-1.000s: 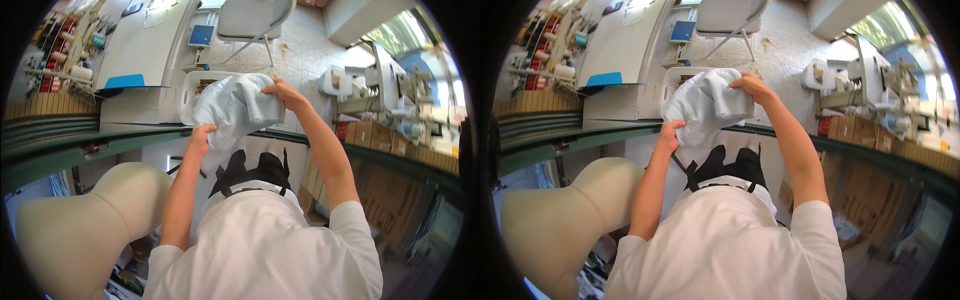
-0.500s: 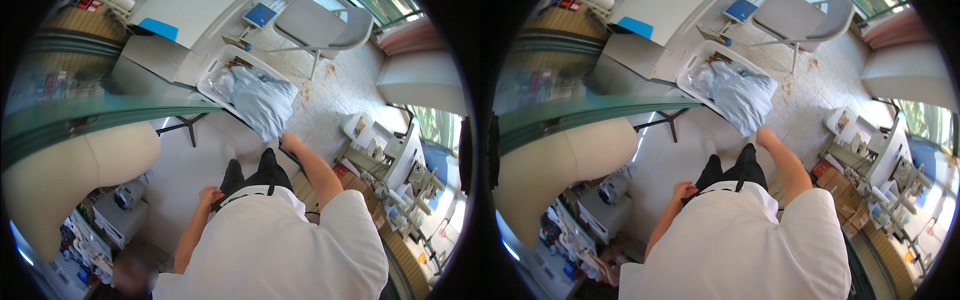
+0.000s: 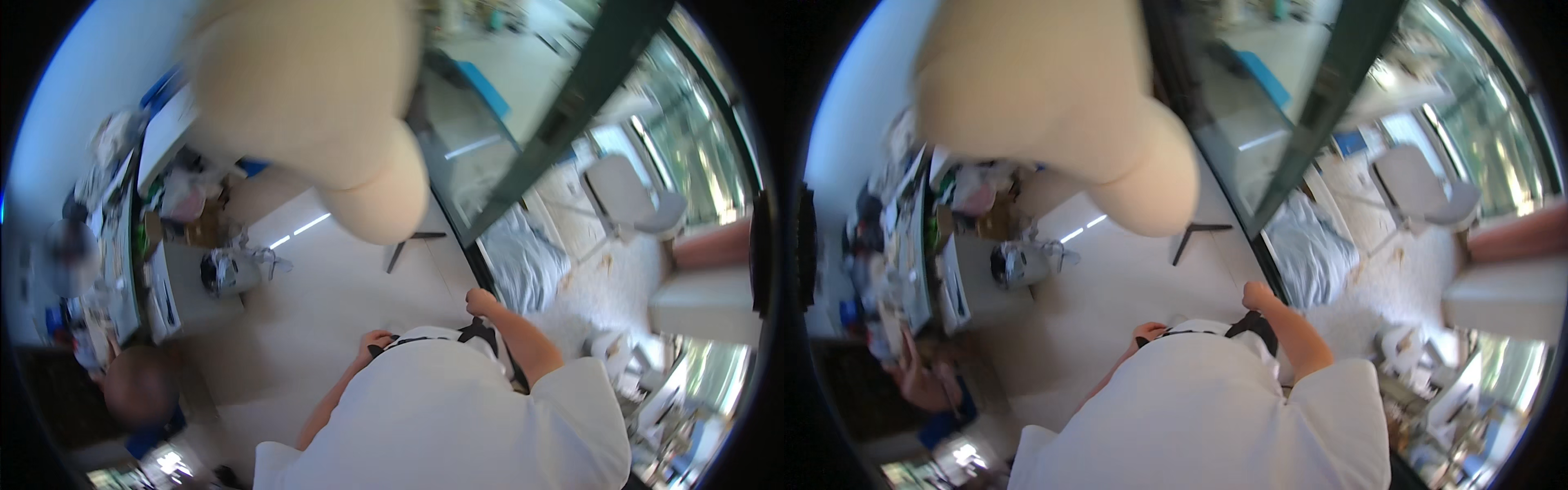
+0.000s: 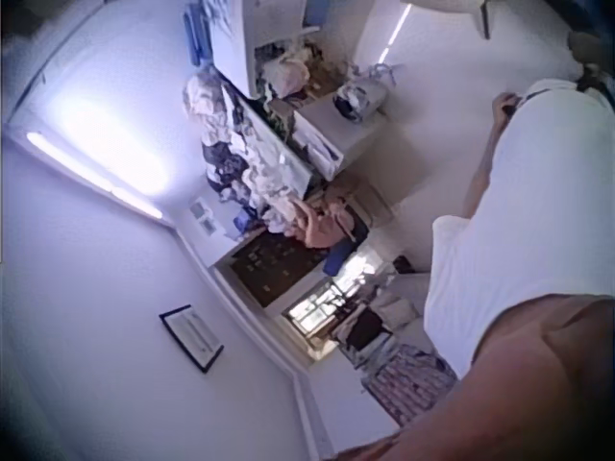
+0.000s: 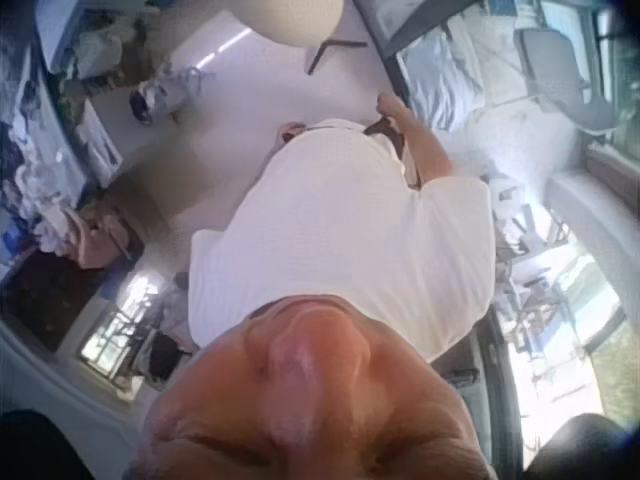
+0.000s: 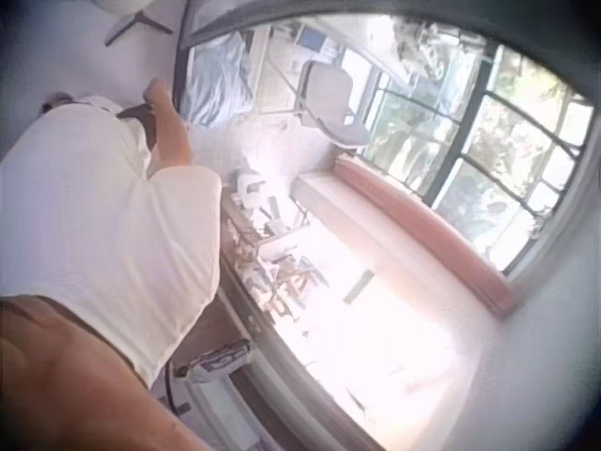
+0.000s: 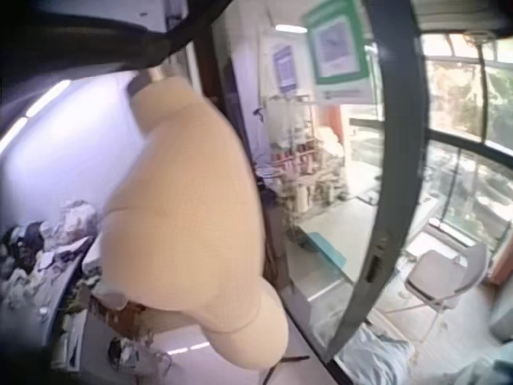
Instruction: The person folds a light blue garment and places it into a white bin. They then unfold a beige garment, smooth it out on the table, and fold it. Finally, they arrange several light blue fabric strips on the table, aligning them in parallel rows.
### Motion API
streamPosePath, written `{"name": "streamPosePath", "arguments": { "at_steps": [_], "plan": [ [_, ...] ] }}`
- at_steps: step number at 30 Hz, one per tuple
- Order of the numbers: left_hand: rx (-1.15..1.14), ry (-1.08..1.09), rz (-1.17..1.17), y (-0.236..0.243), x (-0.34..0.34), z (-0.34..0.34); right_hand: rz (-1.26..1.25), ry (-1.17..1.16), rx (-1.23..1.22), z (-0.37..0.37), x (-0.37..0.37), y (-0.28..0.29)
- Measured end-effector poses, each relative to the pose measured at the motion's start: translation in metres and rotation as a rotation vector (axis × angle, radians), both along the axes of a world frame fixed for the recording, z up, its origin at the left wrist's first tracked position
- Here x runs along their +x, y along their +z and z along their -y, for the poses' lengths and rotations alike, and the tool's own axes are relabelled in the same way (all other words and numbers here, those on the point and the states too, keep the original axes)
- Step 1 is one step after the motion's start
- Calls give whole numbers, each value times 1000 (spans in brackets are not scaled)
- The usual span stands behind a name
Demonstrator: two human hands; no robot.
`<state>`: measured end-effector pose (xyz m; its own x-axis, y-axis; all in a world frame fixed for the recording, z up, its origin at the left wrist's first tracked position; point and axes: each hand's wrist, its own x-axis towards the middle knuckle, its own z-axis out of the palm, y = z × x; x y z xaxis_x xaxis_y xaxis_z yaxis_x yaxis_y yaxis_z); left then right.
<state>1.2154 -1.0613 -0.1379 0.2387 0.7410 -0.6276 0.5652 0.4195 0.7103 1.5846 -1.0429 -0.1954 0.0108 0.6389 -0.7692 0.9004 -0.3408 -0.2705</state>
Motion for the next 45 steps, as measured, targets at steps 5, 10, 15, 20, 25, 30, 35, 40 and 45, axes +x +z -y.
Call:
{"name": "streamPosePath", "arguments": {
  "at_steps": [5, 10, 15, 20, 25, 30, 35, 40, 45],
  "plan": [
    [-139, 738, 240, 53, -136, -28, -238, -73, 30, -90, -133, 28],
    [-154, 987, 176, 58, -215, -54, -356, 301, 139, -161, -264, 58],
    [-223, 1028, 393, 12, -221, -100, -359, 344, 86, -240, -331, 39],
    [-55, 816, 241, -11, -266, -175, -159, 635, -14, -379, -388, 11],
    [-245, 1242, 153, 36, -373, -283, -285, 387, 242, -528, -456, 3],
    [-244, 1239, 125, 48, -447, -389, -389, 163, 189, -647, -510, 43],
    [-22, 1056, 98, -6, -529, -516, -261, 124, 115, -717, -522, 18],
    [61, 882, 123, 40, -598, -715, -363, -153, 42, -770, -547, 10],
    [280, 760, 73, 89, -635, -912, -598, -195, 276, -873, -595, 49]
  ]
}}
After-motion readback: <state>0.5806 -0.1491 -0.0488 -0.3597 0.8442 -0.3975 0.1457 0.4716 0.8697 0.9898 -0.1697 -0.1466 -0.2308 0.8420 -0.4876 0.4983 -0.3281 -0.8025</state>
